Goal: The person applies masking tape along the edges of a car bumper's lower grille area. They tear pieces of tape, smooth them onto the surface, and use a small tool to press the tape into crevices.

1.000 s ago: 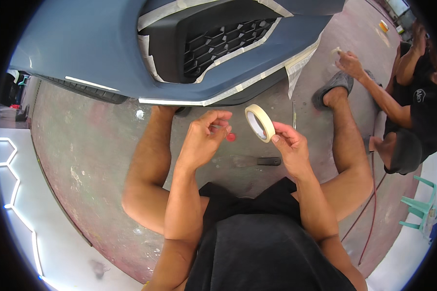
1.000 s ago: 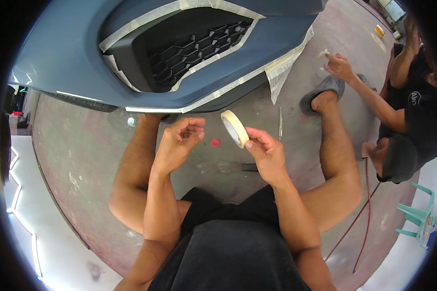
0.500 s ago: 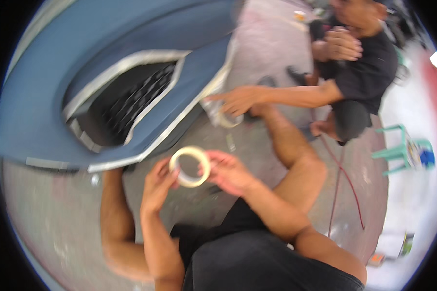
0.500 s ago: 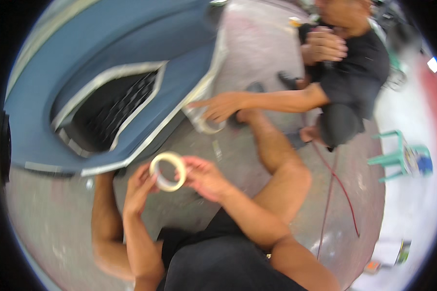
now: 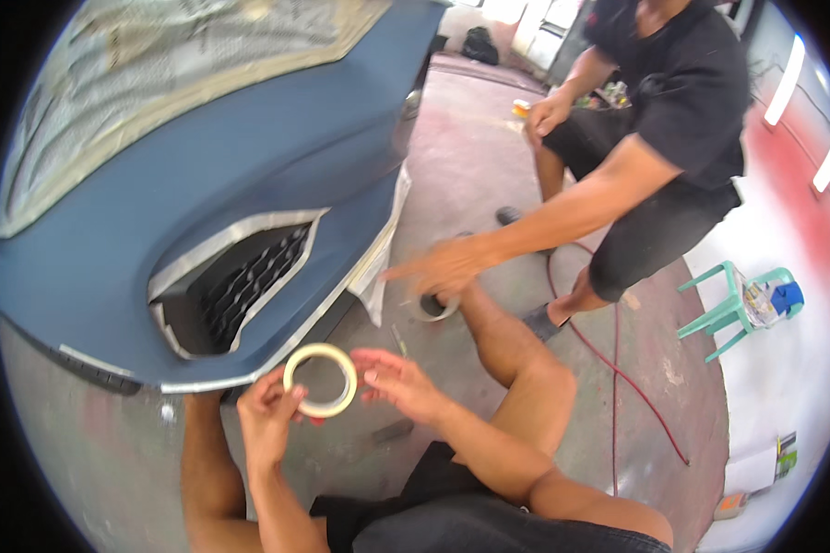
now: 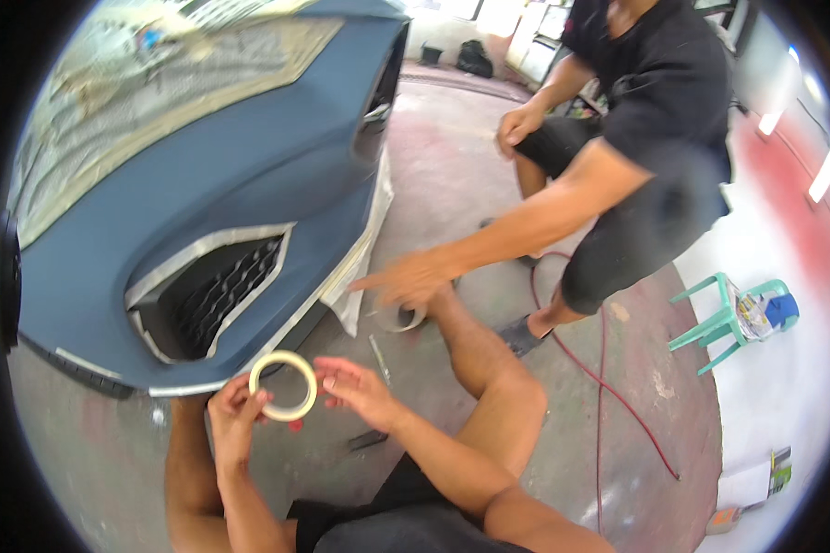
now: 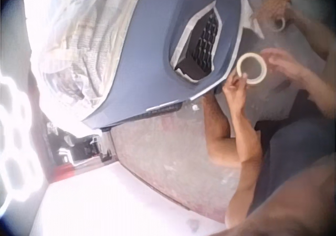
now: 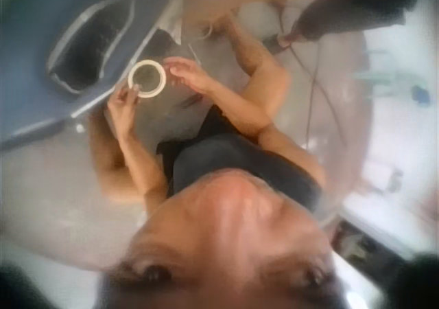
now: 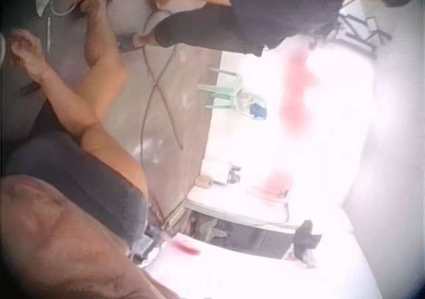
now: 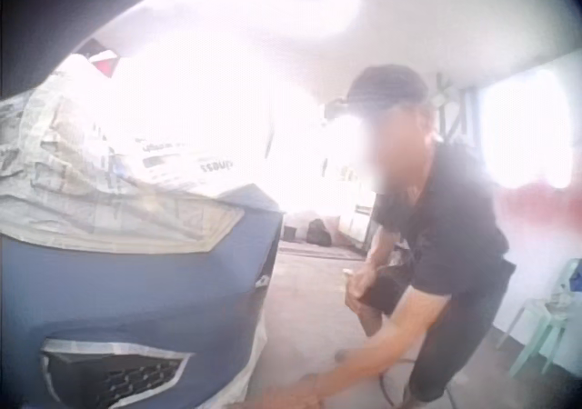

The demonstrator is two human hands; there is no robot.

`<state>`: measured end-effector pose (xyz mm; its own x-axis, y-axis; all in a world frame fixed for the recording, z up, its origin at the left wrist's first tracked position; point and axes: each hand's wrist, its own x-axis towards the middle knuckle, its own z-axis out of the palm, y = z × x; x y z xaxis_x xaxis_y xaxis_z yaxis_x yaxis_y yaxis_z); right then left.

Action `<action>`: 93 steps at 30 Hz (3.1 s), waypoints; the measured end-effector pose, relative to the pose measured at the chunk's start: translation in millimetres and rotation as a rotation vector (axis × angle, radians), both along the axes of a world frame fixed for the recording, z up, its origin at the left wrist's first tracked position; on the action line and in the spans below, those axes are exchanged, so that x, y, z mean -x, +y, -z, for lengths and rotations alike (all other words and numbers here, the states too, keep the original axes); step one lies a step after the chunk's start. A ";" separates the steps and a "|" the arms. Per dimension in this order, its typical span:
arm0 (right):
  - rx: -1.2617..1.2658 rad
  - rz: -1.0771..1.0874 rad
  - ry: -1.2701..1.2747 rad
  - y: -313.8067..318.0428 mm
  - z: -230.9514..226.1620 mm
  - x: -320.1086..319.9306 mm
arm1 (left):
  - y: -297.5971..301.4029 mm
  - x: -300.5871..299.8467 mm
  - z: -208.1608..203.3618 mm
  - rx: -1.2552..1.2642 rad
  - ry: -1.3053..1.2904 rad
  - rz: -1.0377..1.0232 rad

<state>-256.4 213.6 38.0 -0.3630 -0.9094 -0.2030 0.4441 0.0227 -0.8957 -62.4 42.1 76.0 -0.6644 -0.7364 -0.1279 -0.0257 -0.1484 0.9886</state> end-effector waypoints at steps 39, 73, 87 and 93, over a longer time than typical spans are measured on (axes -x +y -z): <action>0.232 0.091 0.235 -26.4 -45.3 -75.9 | 4.8 28.5 54.1 -0.504 0.390 -0.064; 0.180 -0.043 0.616 -13.2 -30.1 -78.7 | 11.8 1.4 37.5 -0.186 0.552 -0.038; 0.211 -0.039 0.871 -28.0 -23.3 -75.1 | 24.5 -34.3 3.1 -0.095 0.320 0.027; 0.197 -0.092 0.875 -27.2 -13.1 -71.3 | 26.5 -31.3 -4.3 0.093 0.238 0.051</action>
